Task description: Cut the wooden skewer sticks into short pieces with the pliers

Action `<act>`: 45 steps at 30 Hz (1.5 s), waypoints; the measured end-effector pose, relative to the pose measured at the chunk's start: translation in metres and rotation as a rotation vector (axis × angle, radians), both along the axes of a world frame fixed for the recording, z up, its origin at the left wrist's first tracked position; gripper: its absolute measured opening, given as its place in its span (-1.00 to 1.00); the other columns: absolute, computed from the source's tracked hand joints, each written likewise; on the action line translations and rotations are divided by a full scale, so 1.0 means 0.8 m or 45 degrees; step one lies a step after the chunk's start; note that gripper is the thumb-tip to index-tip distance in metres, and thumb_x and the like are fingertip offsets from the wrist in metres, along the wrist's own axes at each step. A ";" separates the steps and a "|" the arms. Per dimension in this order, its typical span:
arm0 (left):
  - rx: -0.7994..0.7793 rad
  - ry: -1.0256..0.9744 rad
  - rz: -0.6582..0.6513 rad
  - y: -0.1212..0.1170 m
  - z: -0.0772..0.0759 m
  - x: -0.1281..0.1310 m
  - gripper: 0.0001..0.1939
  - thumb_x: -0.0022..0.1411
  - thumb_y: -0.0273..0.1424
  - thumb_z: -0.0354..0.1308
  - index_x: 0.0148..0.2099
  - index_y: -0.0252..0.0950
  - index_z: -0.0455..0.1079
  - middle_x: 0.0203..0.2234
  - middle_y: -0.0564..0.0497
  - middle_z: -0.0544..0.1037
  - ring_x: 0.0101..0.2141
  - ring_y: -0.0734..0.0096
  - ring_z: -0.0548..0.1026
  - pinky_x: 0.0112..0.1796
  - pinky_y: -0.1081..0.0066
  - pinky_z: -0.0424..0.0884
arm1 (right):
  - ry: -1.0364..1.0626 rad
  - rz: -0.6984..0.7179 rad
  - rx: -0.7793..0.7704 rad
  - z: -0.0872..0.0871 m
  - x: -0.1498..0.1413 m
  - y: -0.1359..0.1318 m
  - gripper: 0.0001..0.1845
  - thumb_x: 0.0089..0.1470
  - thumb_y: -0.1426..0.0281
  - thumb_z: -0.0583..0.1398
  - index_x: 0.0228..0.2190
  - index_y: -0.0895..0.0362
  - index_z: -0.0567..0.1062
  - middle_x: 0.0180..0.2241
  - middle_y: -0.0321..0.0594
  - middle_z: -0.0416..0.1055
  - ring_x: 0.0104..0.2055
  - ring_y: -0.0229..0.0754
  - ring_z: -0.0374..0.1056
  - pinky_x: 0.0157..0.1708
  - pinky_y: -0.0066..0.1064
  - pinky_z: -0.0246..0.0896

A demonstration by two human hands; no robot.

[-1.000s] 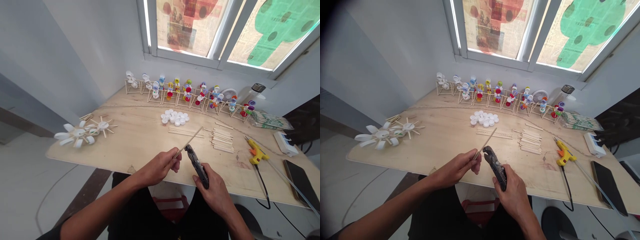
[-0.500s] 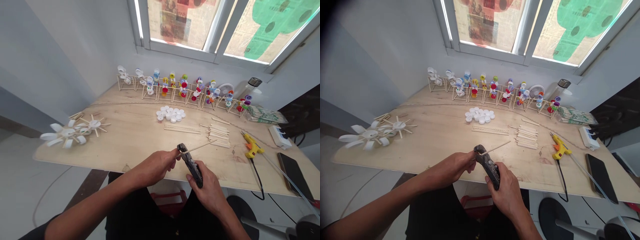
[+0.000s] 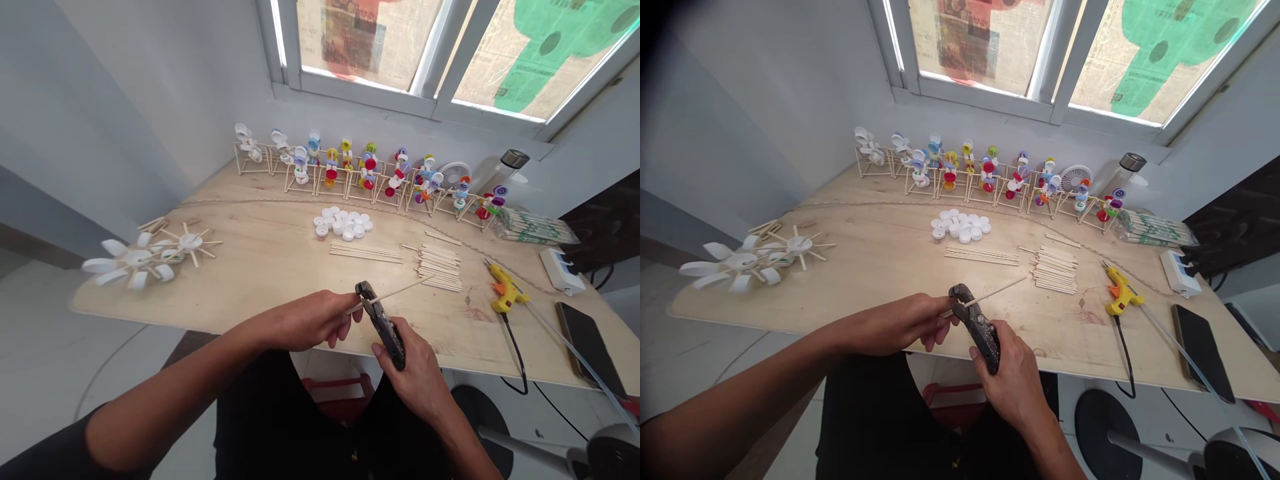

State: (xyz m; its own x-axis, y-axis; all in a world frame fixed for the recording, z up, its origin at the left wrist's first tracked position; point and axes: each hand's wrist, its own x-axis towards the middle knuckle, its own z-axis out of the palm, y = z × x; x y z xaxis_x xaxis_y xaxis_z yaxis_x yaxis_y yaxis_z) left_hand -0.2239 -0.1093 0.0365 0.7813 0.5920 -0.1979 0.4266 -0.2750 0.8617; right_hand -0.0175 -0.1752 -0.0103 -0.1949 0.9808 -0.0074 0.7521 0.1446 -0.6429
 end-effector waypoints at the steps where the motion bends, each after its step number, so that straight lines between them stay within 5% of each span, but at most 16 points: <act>1: -0.065 -0.013 -0.025 0.002 0.001 -0.001 -0.84 0.22 -0.46 -0.21 -0.24 -0.27 0.18 -0.53 0.10 0.37 -0.56 0.57 0.35 -0.48 0.53 0.27 | 0.005 0.005 -0.005 0.000 0.000 0.000 -0.74 0.02 0.26 0.06 -0.23 0.09 0.30 -0.41 -0.22 0.39 -0.39 -0.12 0.32 -0.43 -0.38 0.16; 7: -0.397 -0.056 -0.134 0.012 0.008 -0.009 -0.87 0.24 -0.41 -0.18 -0.24 -0.27 0.17 -0.53 0.11 0.36 -0.56 0.56 0.35 -0.47 0.49 0.30 | 0.012 0.013 -0.035 0.005 -0.004 -0.003 -0.73 0.01 0.28 0.08 -0.21 0.09 0.29 -0.39 -0.23 0.39 -0.36 -0.12 0.32 -0.39 -0.37 0.16; 19: -0.630 -0.101 -0.172 0.015 0.009 -0.013 -0.90 0.23 -0.44 -0.14 -0.26 -0.27 0.19 -0.57 0.13 0.35 -0.57 0.55 0.37 -0.44 0.47 0.32 | 0.038 0.047 -0.007 0.003 -0.007 -0.006 -0.76 0.02 0.27 0.08 -0.24 0.09 0.31 -0.42 -0.24 0.39 -0.39 -0.13 0.32 -0.43 -0.40 0.16; 45: -0.535 0.078 -0.198 0.023 0.016 -0.011 -0.81 0.12 -0.59 -0.16 -0.22 -0.28 0.14 -0.55 0.14 0.35 -0.62 0.59 0.32 -0.45 0.47 0.34 | -0.152 -0.048 0.003 -0.016 -0.017 -0.013 -0.77 0.09 0.18 0.01 -0.47 0.07 0.18 -0.64 -0.37 0.27 -0.60 -0.22 0.25 -0.57 -0.48 -0.07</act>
